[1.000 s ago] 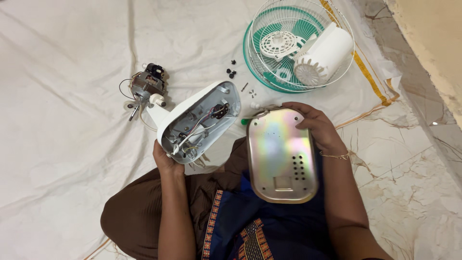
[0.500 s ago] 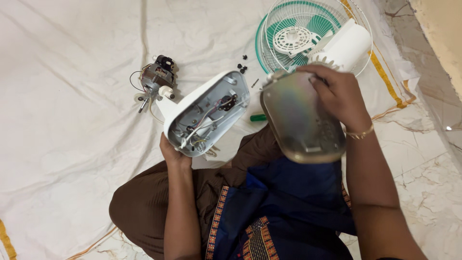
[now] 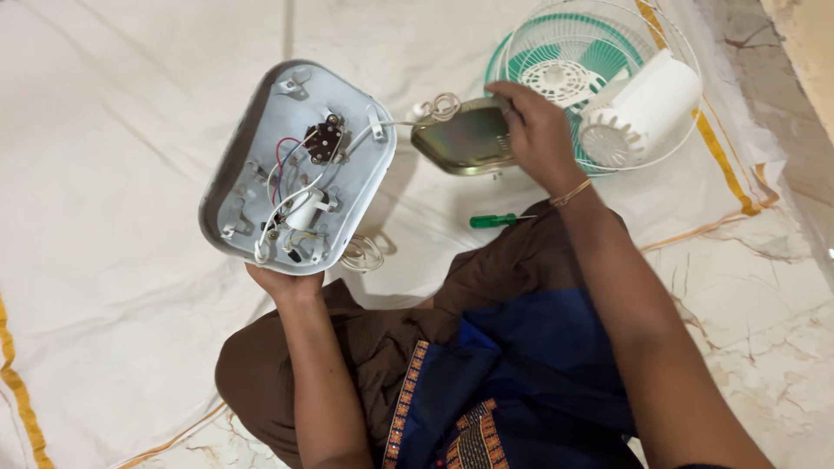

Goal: The person disassembles a small electric fan by removing screws from the back cover, opening the casing, and detaching the motor assembly. The person uses a screwdriver to loosen screws and separates the fan components.

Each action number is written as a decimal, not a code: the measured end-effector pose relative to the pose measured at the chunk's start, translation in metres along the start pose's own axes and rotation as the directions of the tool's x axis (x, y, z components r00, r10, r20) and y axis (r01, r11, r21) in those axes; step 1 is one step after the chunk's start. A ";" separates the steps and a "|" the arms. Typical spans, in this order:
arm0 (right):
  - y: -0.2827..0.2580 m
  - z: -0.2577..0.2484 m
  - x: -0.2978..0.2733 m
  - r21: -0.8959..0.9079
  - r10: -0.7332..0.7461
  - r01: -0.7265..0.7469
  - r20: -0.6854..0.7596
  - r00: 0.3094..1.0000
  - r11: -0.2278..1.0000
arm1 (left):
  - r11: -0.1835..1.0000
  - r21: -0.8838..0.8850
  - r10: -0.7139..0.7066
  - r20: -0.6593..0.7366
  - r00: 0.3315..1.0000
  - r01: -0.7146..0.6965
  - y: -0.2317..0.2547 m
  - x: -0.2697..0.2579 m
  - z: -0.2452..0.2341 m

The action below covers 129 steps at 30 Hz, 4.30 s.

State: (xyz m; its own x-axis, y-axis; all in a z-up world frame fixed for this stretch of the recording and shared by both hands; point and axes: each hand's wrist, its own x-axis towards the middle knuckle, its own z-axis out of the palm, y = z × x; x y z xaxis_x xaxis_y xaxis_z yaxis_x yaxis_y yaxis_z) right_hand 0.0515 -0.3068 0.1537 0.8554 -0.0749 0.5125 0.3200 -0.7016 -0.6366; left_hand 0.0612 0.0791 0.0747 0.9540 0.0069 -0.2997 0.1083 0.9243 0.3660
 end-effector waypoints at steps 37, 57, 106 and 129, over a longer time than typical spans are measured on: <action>0.071 0.122 -0.125 -0.619 0.397 0.094 0.606 0.690 0.780 | 0.897 0.402 0.212 -0.021 0.977 -0.186 0.012 0.012 0.014; 0.089 0.116 -0.135 -0.712 0.563 -0.102 0.451 0.692 0.695 | 0.648 0.603 0.493 0.135 0.860 -0.466 0.048 0.029 0.064; -0.174 0.035 -0.025 0.422 -0.057 0.194 -0.315 0.947 0.885 | 0.755 0.441 0.472 0.146 0.869 -0.484 0.050 0.014 0.074; -0.176 0.055 -0.012 0.802 -0.150 0.208 -0.148 0.977 0.560 | 0.768 0.444 0.467 0.107 0.878 -0.462 0.040 0.007 0.075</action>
State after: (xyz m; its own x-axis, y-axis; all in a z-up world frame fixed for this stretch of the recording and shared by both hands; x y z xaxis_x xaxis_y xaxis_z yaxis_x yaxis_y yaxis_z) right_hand 0.0076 -0.1435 0.2281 0.7278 -0.0725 0.6820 0.6834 0.1601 -0.7123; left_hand 0.0929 0.0875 0.1539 0.9180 0.3965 0.0019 -0.2338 0.5372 0.8104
